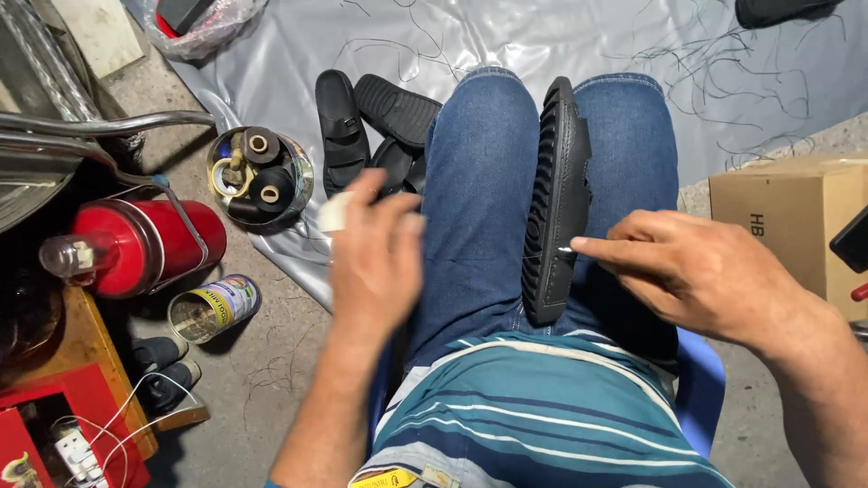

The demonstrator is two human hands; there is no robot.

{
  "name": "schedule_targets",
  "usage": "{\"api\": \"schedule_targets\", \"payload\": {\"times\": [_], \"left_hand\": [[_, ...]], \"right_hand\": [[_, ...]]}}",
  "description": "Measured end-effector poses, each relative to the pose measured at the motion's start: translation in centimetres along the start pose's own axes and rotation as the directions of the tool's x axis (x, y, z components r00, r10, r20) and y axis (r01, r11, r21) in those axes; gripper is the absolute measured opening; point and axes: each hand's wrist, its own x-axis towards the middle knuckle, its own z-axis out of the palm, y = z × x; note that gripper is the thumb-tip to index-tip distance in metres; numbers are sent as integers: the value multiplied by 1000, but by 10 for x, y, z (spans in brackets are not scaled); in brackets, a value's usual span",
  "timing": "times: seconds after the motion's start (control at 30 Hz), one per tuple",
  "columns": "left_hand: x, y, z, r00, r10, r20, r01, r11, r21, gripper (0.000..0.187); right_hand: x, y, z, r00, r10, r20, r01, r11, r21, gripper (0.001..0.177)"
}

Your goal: Hand-sewing the sole of a sandal using a needle and thread to repair it.

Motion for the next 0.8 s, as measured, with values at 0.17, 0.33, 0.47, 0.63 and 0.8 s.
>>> {"api": "schedule_targets", "payload": {"times": [0.17, 0.33, 0.47, 0.63, 0.8], "left_hand": [[-13, 41, 33, 950, 283, 131, -190, 859, -476, 28], [-28, 51, 54, 979, 77, 187, 14, 897, -442, 32], [-34, 51, 60, 989, 50, 141, 17, 898, -440, 30], [-41, 55, 68, 996, 77, 54, -49, 913, -405, 23], [-51, 50, 77, 983, 172, -66, -184, 889, -420, 31]], "right_hand": [[8, -1, -1, 994, 31, 106, -14, 987, -159, 46], [8, 0, -1, 990, 54, 133, -40, 994, -106, 45], [9, -6, -2, 987, 70, 144, -52, 991, -124, 46], [8, -35, -9, 954, 211, 211, -101, 894, -437, 47], [3, -19, 11, 995, 92, 36, -78, 955, -288, 36]]}}
